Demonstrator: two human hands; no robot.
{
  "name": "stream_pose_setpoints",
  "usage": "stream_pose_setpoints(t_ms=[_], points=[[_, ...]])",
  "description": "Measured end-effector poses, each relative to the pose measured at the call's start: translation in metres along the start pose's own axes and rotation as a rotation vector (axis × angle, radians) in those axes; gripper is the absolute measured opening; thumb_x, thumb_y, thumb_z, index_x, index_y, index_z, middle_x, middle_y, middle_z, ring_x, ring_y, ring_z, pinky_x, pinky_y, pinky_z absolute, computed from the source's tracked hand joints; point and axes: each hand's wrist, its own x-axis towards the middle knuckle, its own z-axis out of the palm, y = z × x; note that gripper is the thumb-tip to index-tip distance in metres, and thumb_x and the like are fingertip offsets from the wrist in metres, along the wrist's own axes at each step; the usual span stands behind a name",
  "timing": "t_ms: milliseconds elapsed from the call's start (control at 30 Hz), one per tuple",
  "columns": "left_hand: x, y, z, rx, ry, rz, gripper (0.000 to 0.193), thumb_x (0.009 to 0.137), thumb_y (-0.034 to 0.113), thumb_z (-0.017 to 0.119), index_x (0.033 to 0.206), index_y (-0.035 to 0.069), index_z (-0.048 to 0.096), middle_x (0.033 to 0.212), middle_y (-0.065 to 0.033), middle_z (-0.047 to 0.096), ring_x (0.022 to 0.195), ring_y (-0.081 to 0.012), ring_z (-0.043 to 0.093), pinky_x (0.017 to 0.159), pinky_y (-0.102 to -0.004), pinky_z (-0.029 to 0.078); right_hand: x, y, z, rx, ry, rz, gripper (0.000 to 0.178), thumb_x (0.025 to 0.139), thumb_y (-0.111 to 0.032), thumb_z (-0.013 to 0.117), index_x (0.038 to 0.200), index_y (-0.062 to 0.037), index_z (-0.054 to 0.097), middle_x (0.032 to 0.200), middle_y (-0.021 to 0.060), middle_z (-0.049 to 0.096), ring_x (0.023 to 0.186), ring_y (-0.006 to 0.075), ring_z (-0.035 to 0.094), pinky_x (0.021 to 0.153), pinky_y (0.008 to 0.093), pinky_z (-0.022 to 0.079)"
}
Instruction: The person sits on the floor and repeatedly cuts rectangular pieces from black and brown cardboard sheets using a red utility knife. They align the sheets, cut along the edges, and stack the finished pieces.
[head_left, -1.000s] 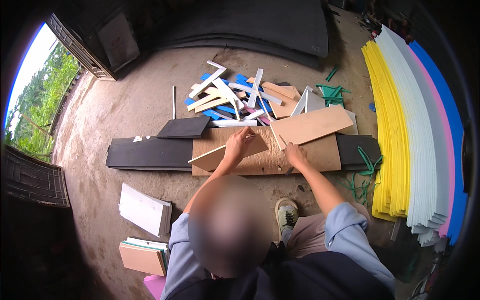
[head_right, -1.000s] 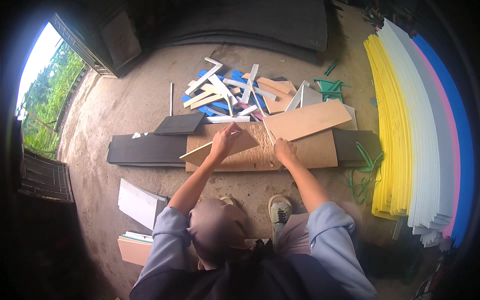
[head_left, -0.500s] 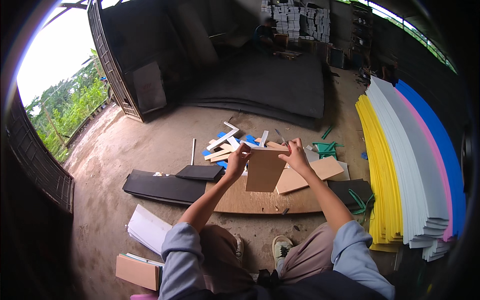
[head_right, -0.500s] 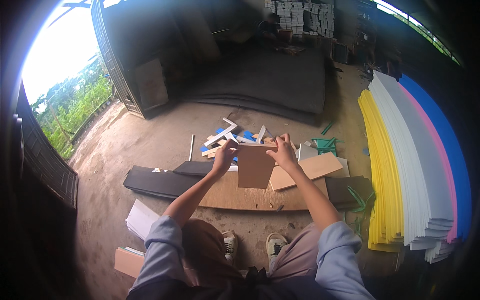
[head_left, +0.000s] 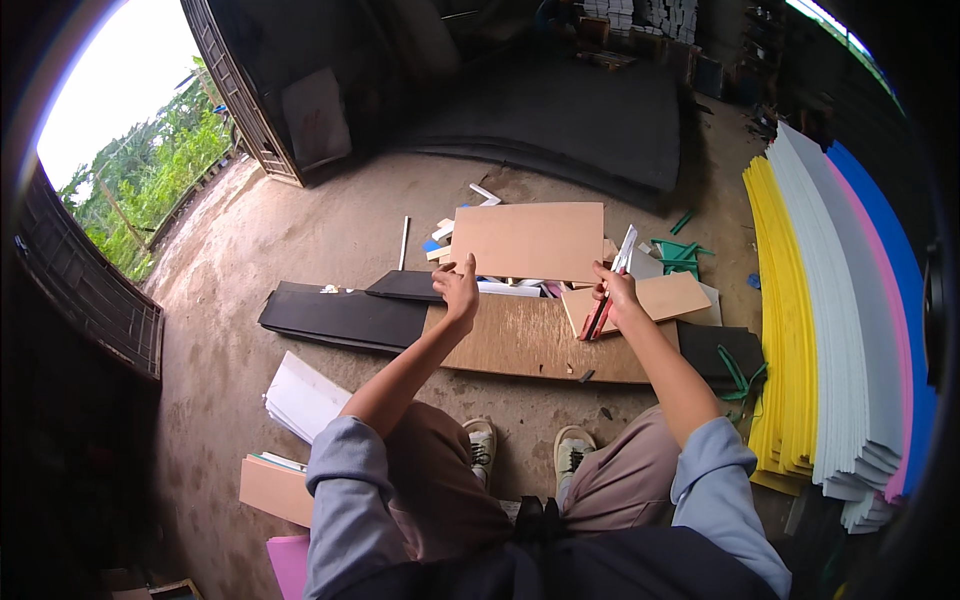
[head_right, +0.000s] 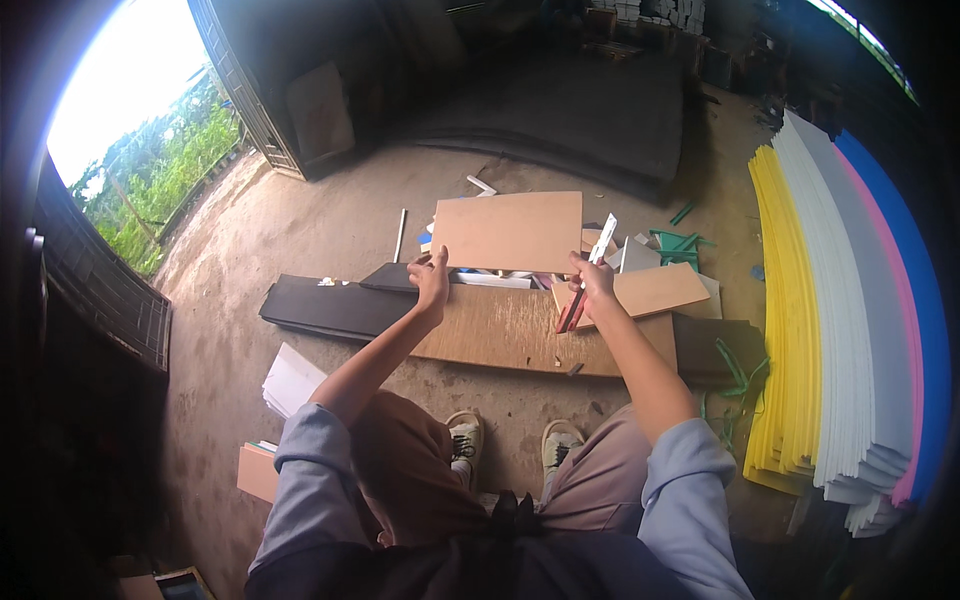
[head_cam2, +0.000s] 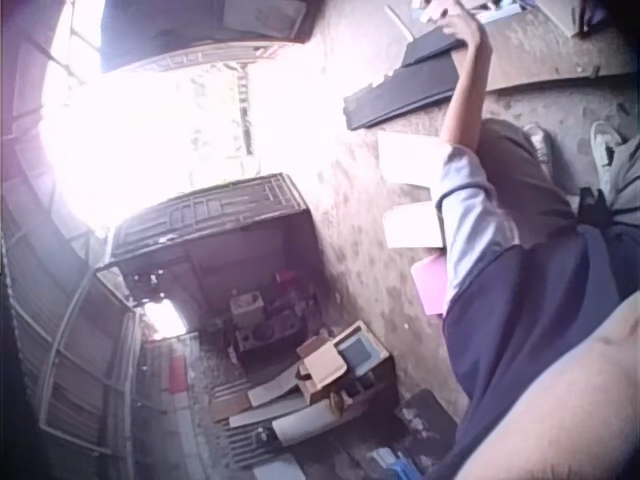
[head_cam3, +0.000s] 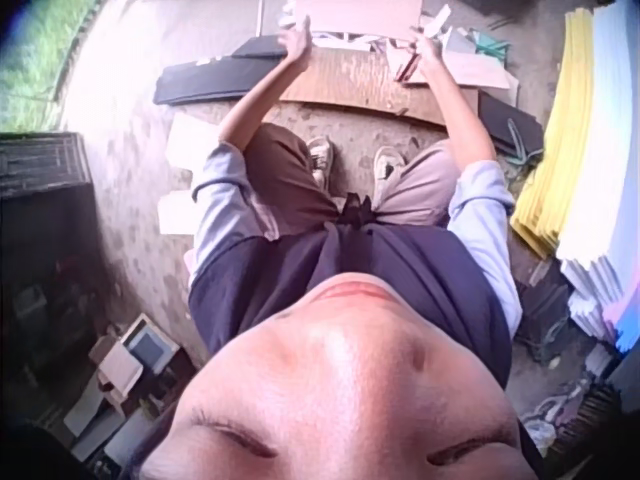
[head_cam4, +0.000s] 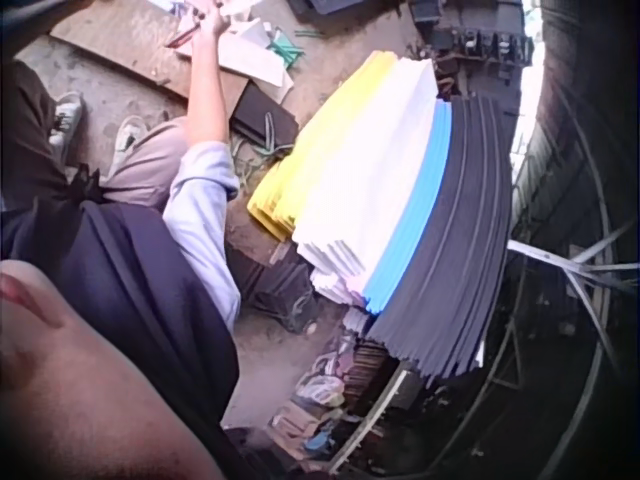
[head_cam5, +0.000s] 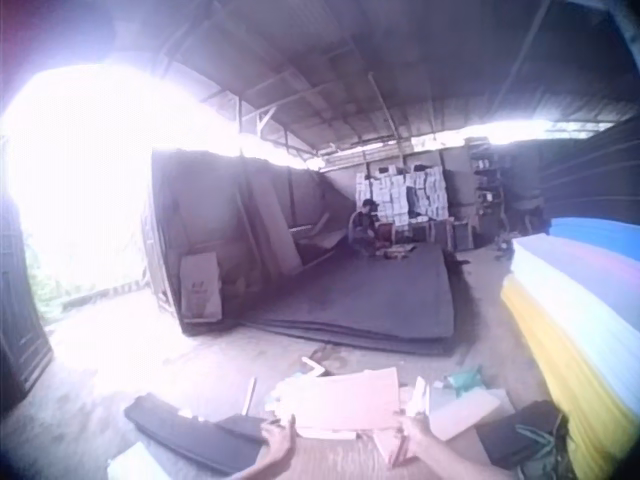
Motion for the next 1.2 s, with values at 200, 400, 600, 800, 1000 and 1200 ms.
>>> stream_pose_setpoints(t_ms=[200, 400, 600, 800, 1000, 1200], points=[[-0.035, 0.008, 0.013, -0.622, -0.416, -0.384, 0.086, 0.077, 0.026, 0.064, 0.128, 0.019, -0.005, 0.128, -0.0215, 0.028, 0.093, -0.032, 0.055, 0.086, -0.0426, 0.045, -0.015, 0.023, -0.003, 0.02, -0.185, 0.184, 0.02, 0.074, -0.008, 0.066, 0.083, -0.0053, 0.049, 0.07, 0.0043, 0.048, 0.049, 0.0132, 0.049, 0.039, 0.0227, 0.033], [-0.007, -0.014, 0.007, -0.349, -0.351, -0.194, 0.074, 0.074, -0.002, 0.054, 0.127, 0.015, 0.005, 0.087, -0.0108, 0.055, 0.069, -0.0133, 0.055, 0.061, -0.024, 0.046, -0.022, 0.044, -0.016, -0.437, -0.462, 0.383, 0.026, 0.08, -0.023, 0.062, 0.095, -0.007, 0.048, 0.088, 0.0039, 0.054, 0.062, 0.0117, 0.054, 0.045, 0.0206, 0.036], [0.055, -0.087, -0.026, 0.123, -0.55, -0.241, 0.067, 0.069, 0.0, 0.059, 0.128, 0.005, 0.026, 0.087, -0.0099, 0.054, 0.07, -0.0157, 0.057, 0.058, -0.0253, 0.05, 0.009, 0.068, -0.051, -0.793, -0.362, 0.53, 0.03, 0.078, -0.007, 0.054, 0.105, -0.0034, 0.043, 0.08, 0.0043, 0.053, 0.056, 0.0115, 0.052, 0.041, 0.0206, 0.033], [0.058, -0.151, -0.028, 0.397, -0.713, -0.192, 0.069, 0.068, -0.002, 0.058, 0.129, 0.008, 0.028, 0.085, -0.0109, 0.056, 0.074, -0.0186, 0.059, 0.061, -0.0298, 0.052, 0.048, 0.091, -0.067, -0.992, -0.293, 0.561, 0.027, 0.076, -0.008, 0.049, 0.103, -0.0035, 0.046, 0.078, 0.006, 0.055, 0.057, 0.0112, 0.052, 0.046, 0.0243, 0.036], [0.068, -0.202, 0.014, 0.293, -0.679, -0.218, 0.066, 0.069, 0.004, 0.06, 0.127, 0.006, 0.03, 0.088, -0.0135, 0.06, 0.077, -0.0222, 0.061, 0.065, -0.0321, 0.05, 0.105, 0.151, -0.054, -0.915, -0.221, 0.397, 0.027, 0.078, -0.01, 0.047, 0.104, -0.0027, 0.048, 0.081, 0.0066, 0.056, 0.06, 0.0114, 0.054, 0.046, 0.0234, 0.037], [0.143, -0.255, 0.02, -0.014, 0.146, -0.298, 0.063, 0.078, 0.025, 0.062, 0.123, 0.0, 0.027, 0.11, -0.0254, 0.049, 0.096, -0.0323, 0.053, 0.086, -0.037, 0.041, 0.14, 0.232, -0.013, -0.844, -0.207, 0.294, 0.024, 0.079, -0.011, 0.049, 0.102, -0.0028, 0.048, 0.078, 0.0055, 0.056, 0.054, 0.0104, 0.053, 0.042, 0.022, 0.037]])
